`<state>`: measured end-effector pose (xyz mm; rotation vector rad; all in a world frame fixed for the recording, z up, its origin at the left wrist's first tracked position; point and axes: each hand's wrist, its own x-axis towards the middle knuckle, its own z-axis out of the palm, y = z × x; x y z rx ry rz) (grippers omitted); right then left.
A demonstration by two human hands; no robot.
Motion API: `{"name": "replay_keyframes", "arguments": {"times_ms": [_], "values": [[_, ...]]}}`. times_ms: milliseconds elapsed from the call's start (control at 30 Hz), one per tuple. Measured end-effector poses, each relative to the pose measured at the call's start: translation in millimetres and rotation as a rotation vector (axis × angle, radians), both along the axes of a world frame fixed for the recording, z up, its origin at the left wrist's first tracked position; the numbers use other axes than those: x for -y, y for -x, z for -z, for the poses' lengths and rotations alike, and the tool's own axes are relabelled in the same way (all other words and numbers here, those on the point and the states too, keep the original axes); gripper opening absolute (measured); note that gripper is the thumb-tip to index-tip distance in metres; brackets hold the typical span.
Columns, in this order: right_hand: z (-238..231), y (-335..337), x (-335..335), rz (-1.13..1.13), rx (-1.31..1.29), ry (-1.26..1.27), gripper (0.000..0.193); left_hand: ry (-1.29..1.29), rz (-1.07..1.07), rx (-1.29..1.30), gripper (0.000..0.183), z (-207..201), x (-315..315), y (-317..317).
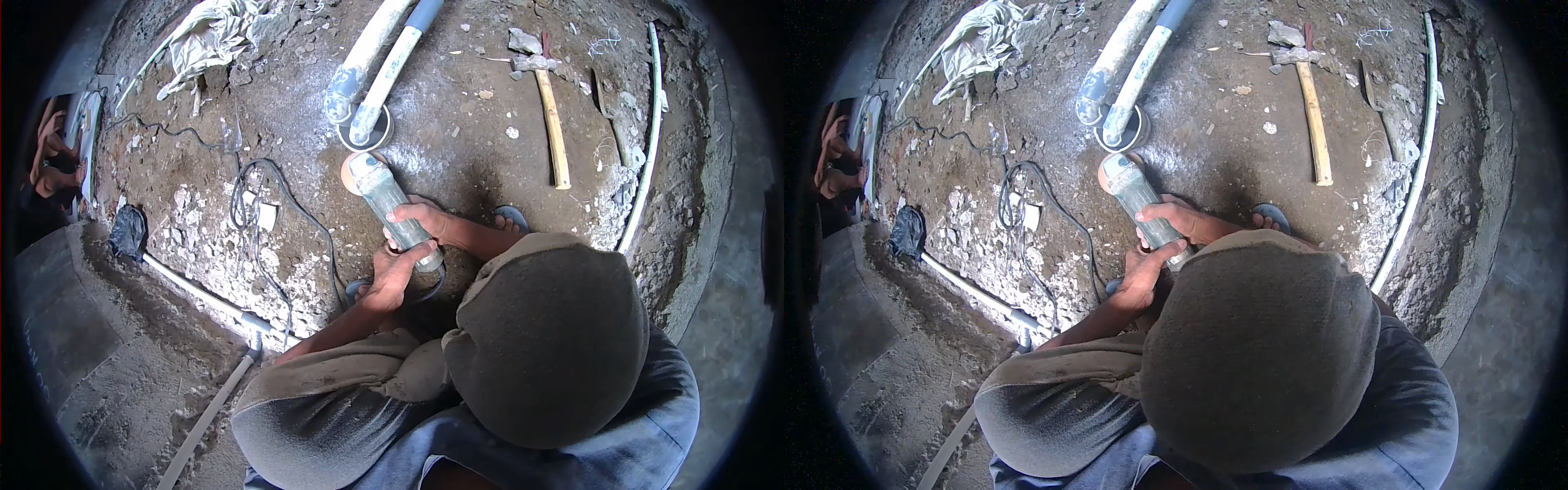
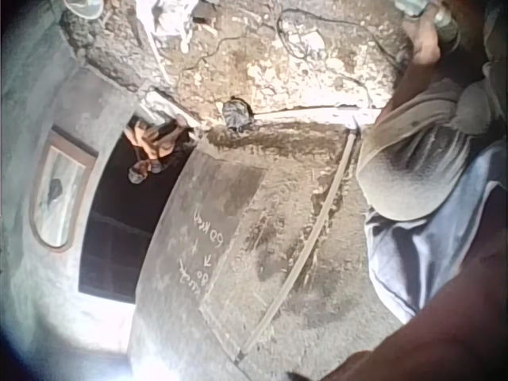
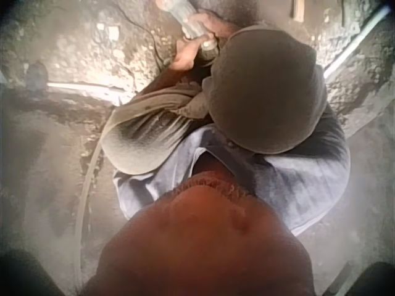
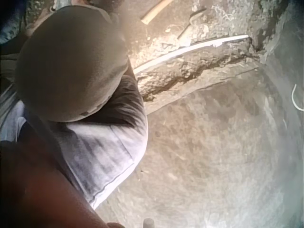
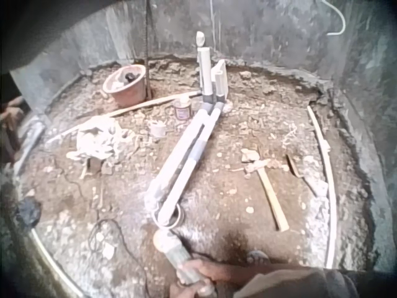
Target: The person uses an angle grinder to cut and smooth a PVC pipe protruding from a dirt floor, then uses a hammer and a small tool to work on the ground around the pipe.
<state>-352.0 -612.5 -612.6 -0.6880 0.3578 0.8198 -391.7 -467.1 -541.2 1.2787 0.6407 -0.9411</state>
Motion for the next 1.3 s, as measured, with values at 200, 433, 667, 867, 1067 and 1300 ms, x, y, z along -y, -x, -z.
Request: {"name": "replay_keyframes", "arguments": {"times_ms": [200, 433, 667, 867, 1067, 1300], "values": [[-5, -2, -1, 0.000, -0.017, 0.007, 0.041, -0.017, 0.022, -0.043, 0.046, -5, 0, -3], [-33, -4, -4, -0.209, 0.256, -0.018, 0.040, 0.229, -0.005, 0.175, 0.038, -7, -15, 21], [-97, -42, -8, -0.093, 0.591, 0.288, 0.050, 0.364, -0.074, 0.244, 0.041, -44, -31, -6], [-151, -80, 5, 0.059, 0.616, 0.311, 0.043, 0.363, 0.066, 0.345, 0.040, -64, -25, -49], [-175, -118, 1, 0.030, 0.473, 0.338, 0.039, 0.203, 0.118, 0.648, 0.049, -77, -48, -70], [-197, -160, -12, 0.083, 0.325, 0.221, 0.043, 0.157, 0.006, 1.031, 0.058, -91, -50, -95]]}}
